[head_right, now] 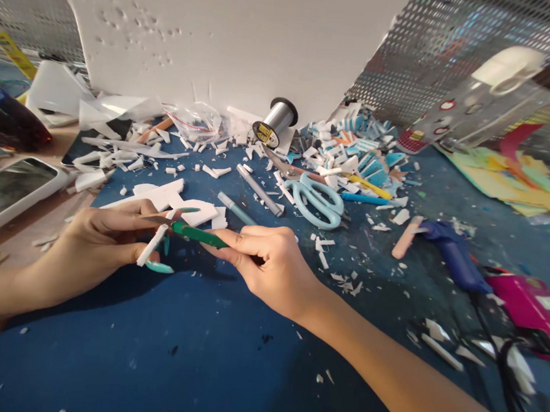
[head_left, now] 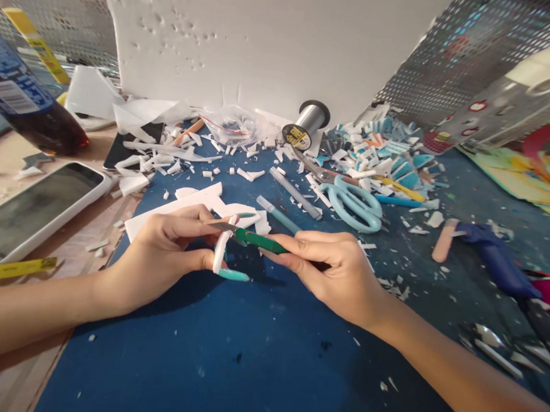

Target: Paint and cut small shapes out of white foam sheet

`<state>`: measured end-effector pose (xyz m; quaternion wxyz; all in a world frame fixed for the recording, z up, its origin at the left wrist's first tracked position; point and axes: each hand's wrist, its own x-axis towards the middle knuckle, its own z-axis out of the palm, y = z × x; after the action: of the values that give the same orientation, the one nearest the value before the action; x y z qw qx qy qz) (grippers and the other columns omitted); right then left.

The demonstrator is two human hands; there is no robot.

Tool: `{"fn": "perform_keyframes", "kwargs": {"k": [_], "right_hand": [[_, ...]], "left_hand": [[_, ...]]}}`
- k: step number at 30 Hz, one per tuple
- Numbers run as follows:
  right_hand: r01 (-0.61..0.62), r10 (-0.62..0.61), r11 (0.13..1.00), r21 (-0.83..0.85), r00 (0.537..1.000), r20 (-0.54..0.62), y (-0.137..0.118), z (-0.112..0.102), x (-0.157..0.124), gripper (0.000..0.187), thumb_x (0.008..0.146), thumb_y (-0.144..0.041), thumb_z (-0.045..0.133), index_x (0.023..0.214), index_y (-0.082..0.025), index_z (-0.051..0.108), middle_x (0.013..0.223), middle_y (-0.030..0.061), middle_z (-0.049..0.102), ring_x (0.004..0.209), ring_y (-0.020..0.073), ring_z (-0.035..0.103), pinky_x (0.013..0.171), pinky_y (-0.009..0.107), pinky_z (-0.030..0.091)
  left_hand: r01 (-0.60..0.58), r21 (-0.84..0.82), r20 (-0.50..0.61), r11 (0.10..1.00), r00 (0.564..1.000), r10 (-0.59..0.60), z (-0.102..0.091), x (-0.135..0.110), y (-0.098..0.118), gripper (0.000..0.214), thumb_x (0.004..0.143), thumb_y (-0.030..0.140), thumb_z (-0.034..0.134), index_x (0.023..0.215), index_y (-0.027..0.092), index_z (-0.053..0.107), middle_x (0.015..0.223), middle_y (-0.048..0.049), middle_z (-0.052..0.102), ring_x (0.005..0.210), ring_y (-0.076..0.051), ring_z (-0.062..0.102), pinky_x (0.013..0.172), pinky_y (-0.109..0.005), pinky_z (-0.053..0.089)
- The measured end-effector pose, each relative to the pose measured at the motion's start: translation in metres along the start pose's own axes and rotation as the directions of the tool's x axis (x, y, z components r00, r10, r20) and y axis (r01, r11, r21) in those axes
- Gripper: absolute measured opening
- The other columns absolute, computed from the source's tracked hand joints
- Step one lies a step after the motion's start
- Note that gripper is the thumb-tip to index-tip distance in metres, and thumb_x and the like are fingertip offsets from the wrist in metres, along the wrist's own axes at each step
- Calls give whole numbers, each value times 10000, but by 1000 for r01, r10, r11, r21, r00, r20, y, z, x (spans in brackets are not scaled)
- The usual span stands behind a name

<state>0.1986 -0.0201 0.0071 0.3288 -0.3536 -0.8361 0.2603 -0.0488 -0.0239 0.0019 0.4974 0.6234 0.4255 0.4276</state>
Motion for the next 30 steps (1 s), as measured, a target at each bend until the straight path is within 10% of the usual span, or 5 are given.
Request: {"fn": "perform_keyframes", "kwargs": {"k": [30], "right_hand": [[84,-84,996,5,996,3,-1,0,0,242,934,-107,613,1098,-110,791,586,-19,522,510,81,463,465,217,359]], "left_hand": [[30,-101,16,994,999,-28,-1,2,-4,400,675,93,837,1004,320,812,749,27,667,693,-92,580,620,-165,470]]}}
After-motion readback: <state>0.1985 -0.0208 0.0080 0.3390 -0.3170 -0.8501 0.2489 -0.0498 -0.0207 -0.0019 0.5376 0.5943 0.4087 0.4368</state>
